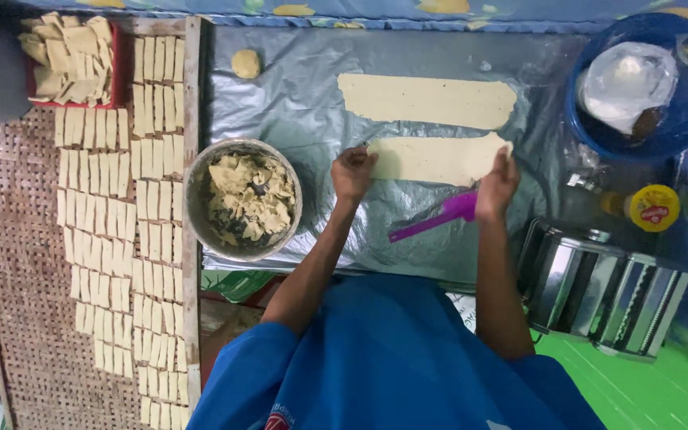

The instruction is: Flattening dough using a machine and manually shaping it into rectangles.

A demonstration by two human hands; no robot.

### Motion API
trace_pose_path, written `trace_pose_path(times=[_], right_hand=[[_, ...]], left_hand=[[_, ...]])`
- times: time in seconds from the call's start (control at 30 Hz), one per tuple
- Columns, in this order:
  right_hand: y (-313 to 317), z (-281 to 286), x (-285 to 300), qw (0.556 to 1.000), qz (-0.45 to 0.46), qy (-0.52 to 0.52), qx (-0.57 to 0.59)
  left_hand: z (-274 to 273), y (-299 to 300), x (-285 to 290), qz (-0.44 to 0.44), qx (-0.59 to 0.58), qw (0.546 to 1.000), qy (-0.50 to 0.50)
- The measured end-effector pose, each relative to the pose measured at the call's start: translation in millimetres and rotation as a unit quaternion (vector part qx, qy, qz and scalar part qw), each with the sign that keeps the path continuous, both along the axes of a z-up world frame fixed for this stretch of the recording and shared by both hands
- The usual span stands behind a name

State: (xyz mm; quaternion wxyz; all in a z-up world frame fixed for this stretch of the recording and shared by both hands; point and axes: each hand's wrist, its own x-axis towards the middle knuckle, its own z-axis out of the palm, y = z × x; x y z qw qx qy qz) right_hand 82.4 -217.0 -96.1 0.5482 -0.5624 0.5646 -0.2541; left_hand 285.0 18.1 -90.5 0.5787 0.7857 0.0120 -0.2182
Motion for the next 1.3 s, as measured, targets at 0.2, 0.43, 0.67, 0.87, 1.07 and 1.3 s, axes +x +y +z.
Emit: trace_pose_path(times=[0.2, 0.43, 0.67, 0.87, 1.07, 1.3], right_hand=[[57, 79, 40, 0.903, 0.174, 0.032, -0.391], [91, 63, 59, 0.880, 0.262, 0.071, -0.391], [111, 67, 74, 0.857, 0.283, 0.110, -0.417], [108, 46, 72, 0.850, 0.283, 0.123, -0.427], [83, 101, 65, 0.973, 0.089, -0.014, -0.213], [32, 98, 36, 0.974, 0.077, 0.179, -0.120]], left_hand=[[30, -1, 1, -0.002, 0.051, 0.999, -0.008], [12, 6, 1, -0.019, -0.015, 1.000, 0.004], [15, 6, 1, -0.016, -0.042, 0.998, 0.031], [23, 6, 5, -0.022, -0.013, 0.999, 0.033], [4, 6, 3, -0.012, -0.053, 0.998, 0.037], [76, -11, -3, 0.034, -0.026, 0.996, -0.082]])
